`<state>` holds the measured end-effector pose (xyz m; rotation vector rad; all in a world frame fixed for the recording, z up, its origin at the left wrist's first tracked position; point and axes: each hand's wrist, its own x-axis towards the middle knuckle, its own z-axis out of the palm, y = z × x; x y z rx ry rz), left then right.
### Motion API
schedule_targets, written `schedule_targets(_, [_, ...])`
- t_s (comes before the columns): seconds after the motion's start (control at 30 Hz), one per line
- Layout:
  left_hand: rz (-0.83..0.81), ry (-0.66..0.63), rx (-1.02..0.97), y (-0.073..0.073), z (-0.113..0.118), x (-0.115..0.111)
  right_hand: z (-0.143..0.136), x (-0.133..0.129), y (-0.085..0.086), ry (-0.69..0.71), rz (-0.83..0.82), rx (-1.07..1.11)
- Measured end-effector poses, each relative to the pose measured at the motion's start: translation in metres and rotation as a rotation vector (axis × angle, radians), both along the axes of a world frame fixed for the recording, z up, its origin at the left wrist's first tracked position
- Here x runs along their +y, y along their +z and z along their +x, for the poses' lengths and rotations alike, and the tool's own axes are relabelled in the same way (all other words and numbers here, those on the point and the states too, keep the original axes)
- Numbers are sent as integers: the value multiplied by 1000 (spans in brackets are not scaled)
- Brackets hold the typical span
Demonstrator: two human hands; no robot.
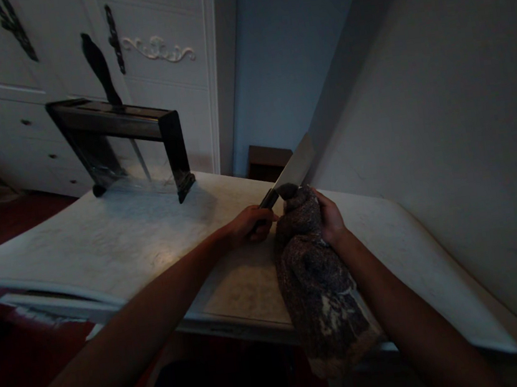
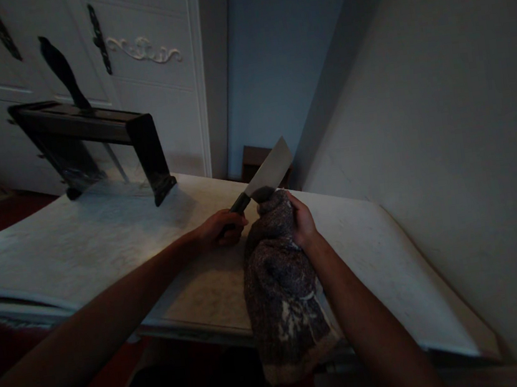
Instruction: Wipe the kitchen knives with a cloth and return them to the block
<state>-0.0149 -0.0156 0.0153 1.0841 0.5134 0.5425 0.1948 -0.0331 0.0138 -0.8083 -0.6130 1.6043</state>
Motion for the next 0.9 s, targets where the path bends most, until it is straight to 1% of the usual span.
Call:
schedule_targets(0.2, [12, 8, 13, 1, 0, -1, -2, -2, 2, 34, -48, -10])
schedule_targets(0.33, [15, 10, 18, 3, 0, -2, -3, -3, 4, 51, -25, 6])
schedule_targets(0.5, [17, 9, 26, 2, 0, -1, -1, -1, 1, 43, -14, 8])
schedule_targets(0.7, [46, 5, 27, 0, 1, -1, 1, 1, -3, -3, 14, -18])
schedule_targets(0.9, [42, 3, 26, 1, 1, -1, 0, 0, -2, 16, -4, 12])
